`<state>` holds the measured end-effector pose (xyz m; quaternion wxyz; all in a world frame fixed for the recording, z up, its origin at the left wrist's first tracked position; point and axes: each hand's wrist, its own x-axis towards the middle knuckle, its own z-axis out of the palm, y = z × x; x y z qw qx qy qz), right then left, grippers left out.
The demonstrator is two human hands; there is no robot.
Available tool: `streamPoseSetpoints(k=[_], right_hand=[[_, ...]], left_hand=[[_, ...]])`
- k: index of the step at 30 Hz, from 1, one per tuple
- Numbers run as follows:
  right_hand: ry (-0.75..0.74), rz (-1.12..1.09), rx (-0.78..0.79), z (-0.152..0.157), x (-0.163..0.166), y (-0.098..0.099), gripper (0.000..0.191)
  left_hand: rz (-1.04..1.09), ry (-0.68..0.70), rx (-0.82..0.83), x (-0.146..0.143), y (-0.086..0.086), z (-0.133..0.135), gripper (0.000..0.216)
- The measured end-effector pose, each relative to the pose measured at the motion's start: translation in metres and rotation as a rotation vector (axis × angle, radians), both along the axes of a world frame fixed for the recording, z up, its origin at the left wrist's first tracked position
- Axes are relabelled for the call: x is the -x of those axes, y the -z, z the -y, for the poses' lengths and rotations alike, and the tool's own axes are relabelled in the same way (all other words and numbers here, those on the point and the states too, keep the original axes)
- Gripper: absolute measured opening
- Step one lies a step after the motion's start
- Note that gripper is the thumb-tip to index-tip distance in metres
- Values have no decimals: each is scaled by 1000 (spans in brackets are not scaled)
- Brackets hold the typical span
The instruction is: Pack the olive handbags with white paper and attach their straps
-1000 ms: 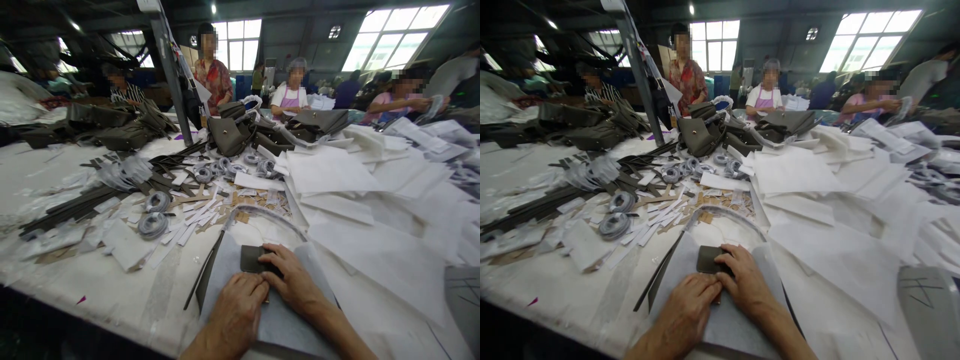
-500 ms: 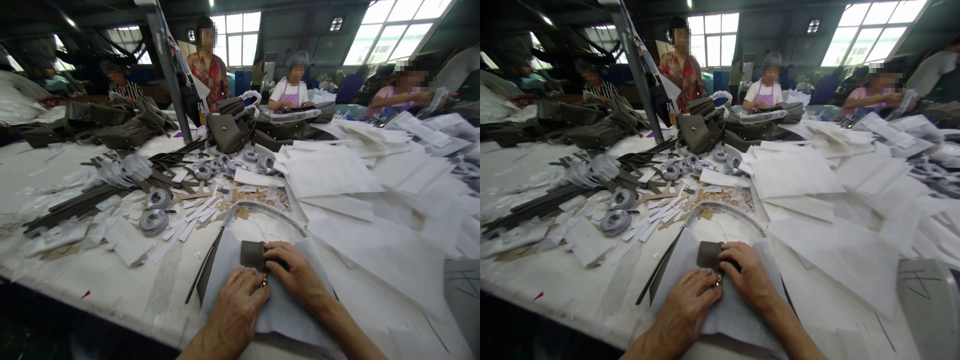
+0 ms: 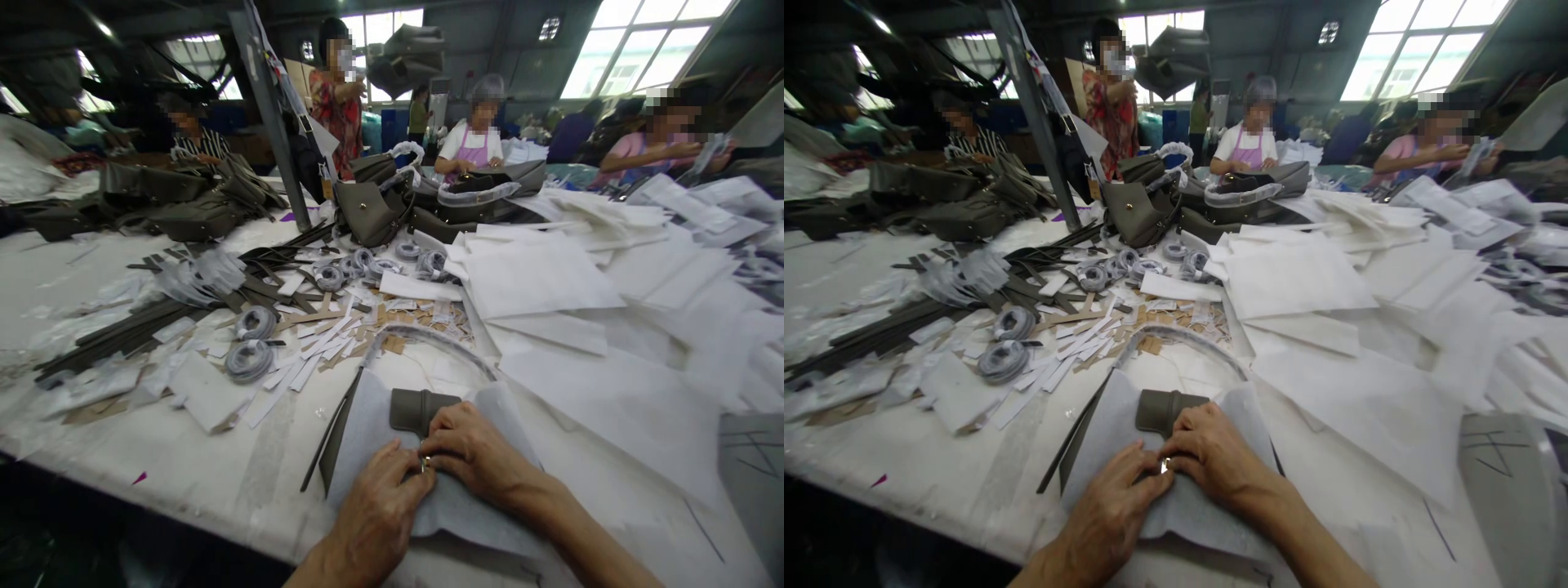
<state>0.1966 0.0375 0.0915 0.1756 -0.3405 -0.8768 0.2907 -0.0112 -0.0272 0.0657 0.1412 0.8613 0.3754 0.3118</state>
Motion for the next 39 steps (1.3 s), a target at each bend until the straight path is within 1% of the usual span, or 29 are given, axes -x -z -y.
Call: streamPoseSetpoints(k=[3,8,11,15,19,22,24,27,28,30,31,32,34,36,37,38,39], right_hand=[[-9,38,-6,-1,2,-1,15],[-26,164,-25,-3,7,-5,14],[-55,226,-35,-4,10,-12,13],[-93,236,-57,-3,10,-18,12],[-118,249,-149,-1,7,-13,9],[-121,277,-194,4,9,-5,13],[-74,309,-220,10,13,1,14],[60,332,-238,20,21,8,12],[113,323,-223,23,23,10,12],[213,275,-146,25,24,10,10],[256,242,-92,24,23,8,9],[284,203,-33,23,21,4,9],[272,119,101,20,12,-7,8],[202,53,211,21,0,-21,2],[162,40,231,23,-6,-26,15],[124,43,216,27,-11,-30,35],[89,58,169,32,-16,-32,58]], left_hand=[[-13,1,-7,-3,4,0,31],[-93,-56,-22,-11,14,-1,25],[-85,-46,-28,-10,11,0,24],[-89,-36,-51,-6,5,5,31],[-102,-41,-91,-4,9,13,34],[-112,-36,-94,-6,13,13,36],[-124,-28,-82,-6,12,10,35],[-124,1,-16,-5,3,7,32],[-128,20,18,-4,-2,7,30],[-171,58,79,0,-13,7,26],[-217,76,96,4,-18,7,27],[-278,95,98,8,-23,8,35],[-405,115,53,19,-29,8,54],[-474,127,-8,30,-34,6,59],[-480,126,-17,36,-35,4,58],[-466,129,-14,41,-36,2,56],[-433,130,-1,46,-36,-2,53]])
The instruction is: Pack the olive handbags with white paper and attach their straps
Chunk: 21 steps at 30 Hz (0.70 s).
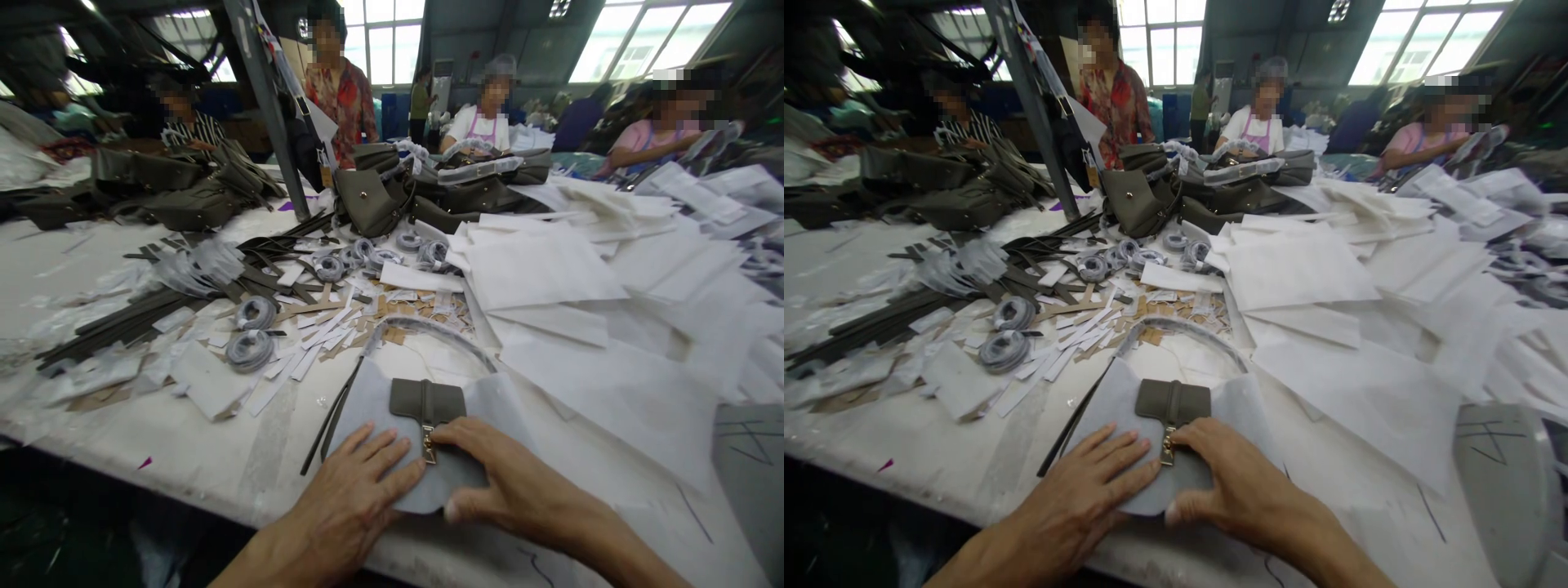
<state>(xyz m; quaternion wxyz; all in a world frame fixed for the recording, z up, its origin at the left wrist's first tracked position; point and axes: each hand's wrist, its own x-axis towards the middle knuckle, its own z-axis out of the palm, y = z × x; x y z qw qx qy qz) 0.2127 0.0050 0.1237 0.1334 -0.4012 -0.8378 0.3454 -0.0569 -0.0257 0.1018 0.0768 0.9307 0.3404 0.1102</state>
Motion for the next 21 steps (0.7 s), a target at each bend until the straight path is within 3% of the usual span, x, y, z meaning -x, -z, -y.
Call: streamPoseSetpoints(k=[2,3,7,11,17,21], right_hand=[[-60,51,-147,12,-7,2,87],[-81,80,-219,17,-10,4,89],[-125,154,-355,23,-15,10,71],[-153,202,-360,10,-17,-5,47],[-236,254,-614,9,-22,-12,50],[-202,253,-569,23,-35,2,67]], left_hand=[[85,5,15,7,1,-8,47],[122,11,1,10,2,-12,45],[130,53,-153,16,7,-20,43],[17,97,-243,18,12,-14,45],[48,58,-195,21,25,-11,46],[130,40,-63,24,13,-15,49]])
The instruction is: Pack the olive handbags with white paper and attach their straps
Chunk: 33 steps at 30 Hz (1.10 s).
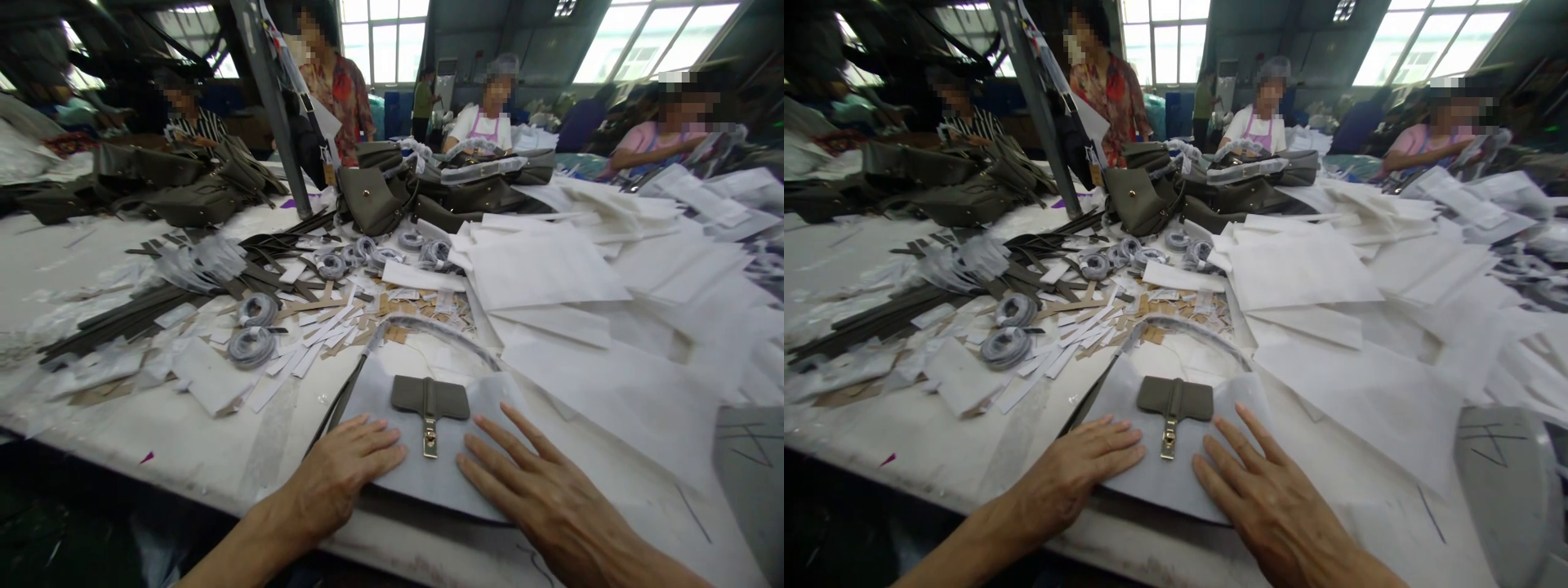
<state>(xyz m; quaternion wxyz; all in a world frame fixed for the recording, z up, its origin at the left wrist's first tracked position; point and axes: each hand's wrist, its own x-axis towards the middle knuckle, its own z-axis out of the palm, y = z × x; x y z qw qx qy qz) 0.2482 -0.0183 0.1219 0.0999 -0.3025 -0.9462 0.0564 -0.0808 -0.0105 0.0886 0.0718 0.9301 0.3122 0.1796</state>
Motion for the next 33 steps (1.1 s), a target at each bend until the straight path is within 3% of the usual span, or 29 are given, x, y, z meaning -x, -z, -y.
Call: streamPoseSetpoints(k=[3,5,8,10,14,16,19,22,24,29,33], right_hand=[[42,-1,135,1,-15,11,74],[72,-11,245,-3,-25,14,65],[110,-25,357,-8,-36,0,56],[102,-40,341,-7,-35,-19,64],[107,-112,140,3,-2,-50,82],[58,-120,-12,8,24,-41,83],[21,-97,-263,15,57,-1,69],[47,-39,-416,18,67,38,57],[57,-5,-522,18,63,51,45],[-2,8,-632,6,48,53,38],[-168,-25,-464,-8,31,33,39]], left_hand=[[-8,-17,113,-3,-18,2,47],[-84,-33,100,-9,-25,7,53],[-201,-57,33,-20,-23,14,64],[-257,-72,20,-24,-14,17,63],[-295,-93,-43,-25,4,19,58],[-272,-110,-90,-23,9,20,56],[-237,-120,-151,-21,11,22,49],[-187,-135,-289,-24,8,24,40],[-120,-124,-426,-30,4,26,35],[-21,-126,-663,-52,6,27,36],[16,-210,-741,-59,25,25,34]])
